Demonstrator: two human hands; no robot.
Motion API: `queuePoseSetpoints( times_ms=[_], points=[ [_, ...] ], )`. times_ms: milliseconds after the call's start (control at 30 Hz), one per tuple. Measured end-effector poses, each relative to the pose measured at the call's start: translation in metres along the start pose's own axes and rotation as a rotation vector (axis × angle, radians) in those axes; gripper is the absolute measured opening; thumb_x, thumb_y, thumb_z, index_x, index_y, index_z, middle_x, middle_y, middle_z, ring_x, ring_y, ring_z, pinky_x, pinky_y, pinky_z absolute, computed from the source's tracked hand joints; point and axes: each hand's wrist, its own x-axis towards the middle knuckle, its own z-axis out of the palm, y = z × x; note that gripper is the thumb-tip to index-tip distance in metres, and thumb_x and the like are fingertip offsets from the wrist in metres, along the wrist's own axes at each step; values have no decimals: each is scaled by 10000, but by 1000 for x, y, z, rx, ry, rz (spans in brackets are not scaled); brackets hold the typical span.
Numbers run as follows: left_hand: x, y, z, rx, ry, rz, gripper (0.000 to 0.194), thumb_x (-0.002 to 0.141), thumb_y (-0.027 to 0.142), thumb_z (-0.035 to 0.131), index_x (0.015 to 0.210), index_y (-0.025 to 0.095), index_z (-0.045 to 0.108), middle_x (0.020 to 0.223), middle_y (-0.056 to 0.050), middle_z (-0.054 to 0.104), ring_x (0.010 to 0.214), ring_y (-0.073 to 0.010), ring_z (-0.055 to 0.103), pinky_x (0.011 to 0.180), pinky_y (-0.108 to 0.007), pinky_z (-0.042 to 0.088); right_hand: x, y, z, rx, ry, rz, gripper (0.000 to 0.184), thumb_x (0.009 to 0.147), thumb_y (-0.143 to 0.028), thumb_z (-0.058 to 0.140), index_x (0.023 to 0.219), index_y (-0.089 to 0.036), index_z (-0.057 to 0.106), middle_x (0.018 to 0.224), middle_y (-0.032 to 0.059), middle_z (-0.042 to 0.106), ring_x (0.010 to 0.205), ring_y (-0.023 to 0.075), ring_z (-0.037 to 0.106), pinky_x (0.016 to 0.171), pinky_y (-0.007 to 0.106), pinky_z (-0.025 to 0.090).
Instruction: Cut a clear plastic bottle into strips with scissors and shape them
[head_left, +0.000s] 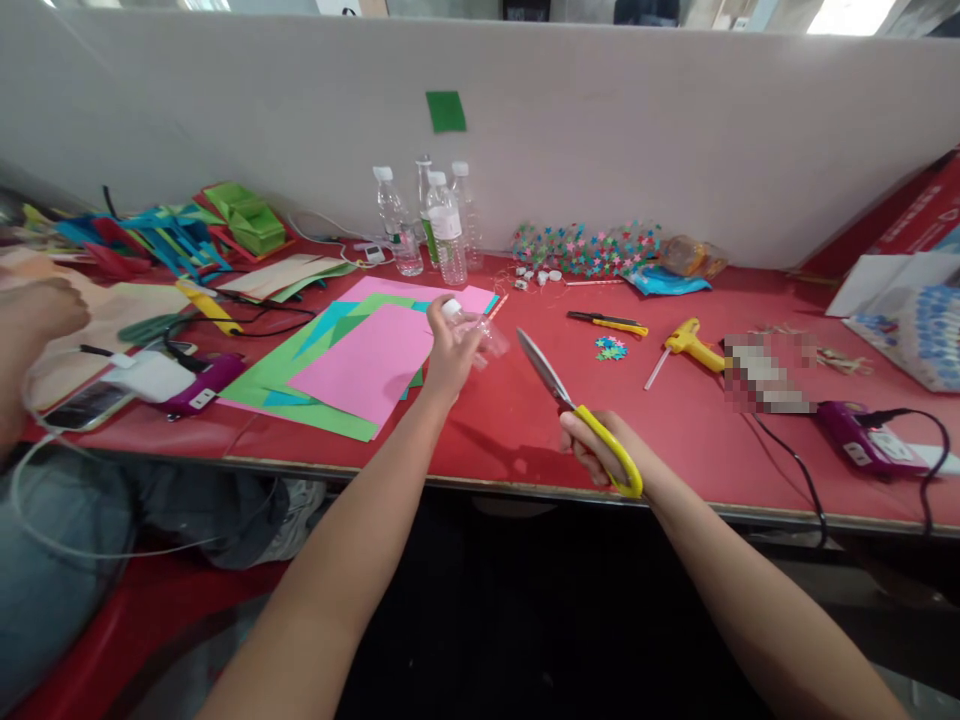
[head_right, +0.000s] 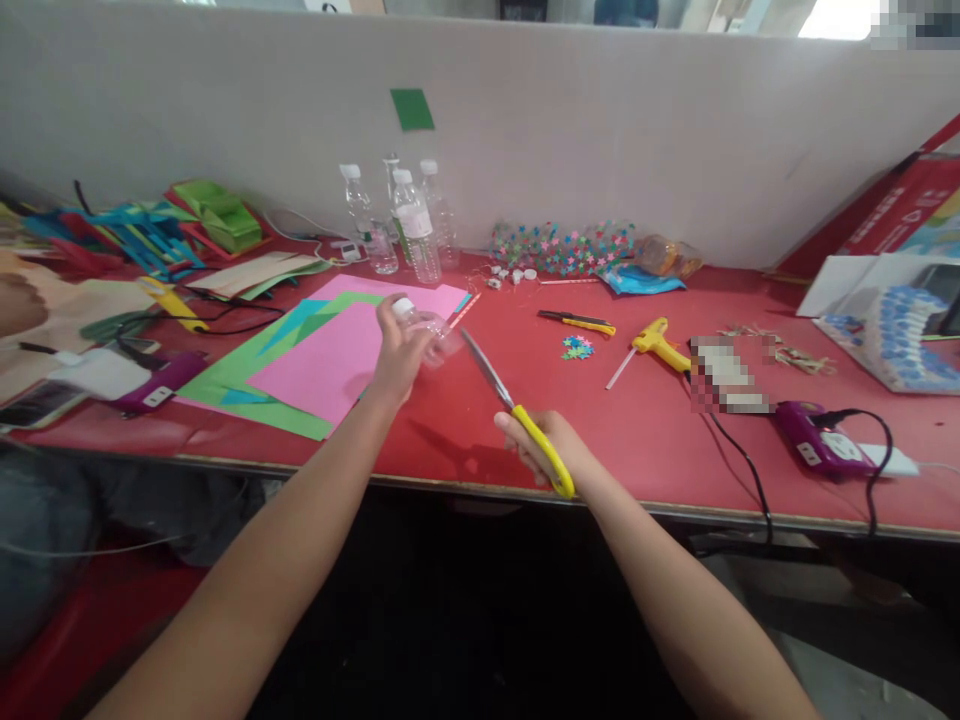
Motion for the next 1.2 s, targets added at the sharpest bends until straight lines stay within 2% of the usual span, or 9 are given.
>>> queuePoseSetpoints(
  times_ms=[167, 300, 367, 467, 567, 667, 767, 1000, 1200],
  points=[
    [-19, 4, 22, -188, -210, -213, 589, 743, 190, 712, 1237, 312, 417, 952, -2, 579, 862, -142, 611, 806, -335, 545, 20, 6, -3, 54, 271, -74, 436, 706, -596, 667, 610, -218, 471, 376, -88, 376, 312, 86, 387, 371, 234, 325],
    [-37, 5, 39, -199, -366, -280, 580, 816, 305, 689, 1318, 324, 400, 957, -21, 607, 942, -186, 622, 923, -419, 503, 34, 11, -4, 54, 368, -139, 426, 636, -582, 709, 650, -223, 479, 434, -75, 428, 371, 104, 410, 400, 239, 295],
    [-41, 7, 42, -188, -434, -314, 497, 822, 312, 666, 1275, 301, 464, 1018, -35, 600, 976, -194, 609, 921, -412, 504, 37, 12, -4, 3, 425, -198, 440, 629, -583, 699, 624, -228, 439, 467, -75, 395, 422, 99, 390, 428, 232, 269],
    [-44, 12, 41, -187, -488, -361, 474, 739, 199, 687, 1182, 267, 535, 1073, -30, 580, 1001, -187, 589, 892, -365, 515, 38, 15, -4, -93, 496, -267, 447, 656, -594, 646, 593, -229, 397, 513, -68, 350, 494, 96, 342, 466, 233, 244],
    [-45, 19, 39, -281, -557, -389, 541, 649, 130, 664, 1159, 262, 537, 1102, -24, 579, 1037, -201, 579, 892, -365, 515, 37, 16, -5, -166, 522, -279, 420, 682, -575, 602, 585, -229, 385, 524, -66, 328, 520, 99, 307, 481, 237, 225],
    [-45, 22, 40, -312, -564, -421, 402, 742, 226, 604, 1139, 242, 541, 1113, -42, 592, 1090, -227, 575, 928, -403, 504, 37, 17, -6, -212, 543, -264, 373, 693, -523, 578, 577, -229, 379, 514, -65, 323, 523, 102, 301, 489, 241, 219],
    [-45, 20, 41, -234, -529, -458, 315, 835, 287, 563, 1145, 235, 538, 1112, -47, 597, 1082, -225, 590, 919, -399, 503, 38, 18, -8, -225, 549, -250, 328, 696, -486, 564, 584, -226, 400, 510, -64, 334, 526, 105, 307, 495, 244, 221],
    [-43, 9, 37, -232, -602, -444, 378, 886, 311, 568, 1262, 299, 525, 1165, -60, 584, 1070, -199, 602, 875, -345, 525, 38, 19, -13, -199, 564, -203, 301, 757, -470, 517, 613, -235, 397, 483, -54, 369, 502, 123, 381, 491, 241, 245],
    [-40, 14, 31, -121, -650, -383, 432, 885, 276, 559, 1314, 302, 516, 1211, -75, 603, 1070, -210, 633, 872, -371, 556, 36, 19, -9, -168, 529, -186, 266, 749, -432, 524, 626, -236, 393, 468, -58, 372, 469, 119, 413, 457, 228, 260]
  ],
)
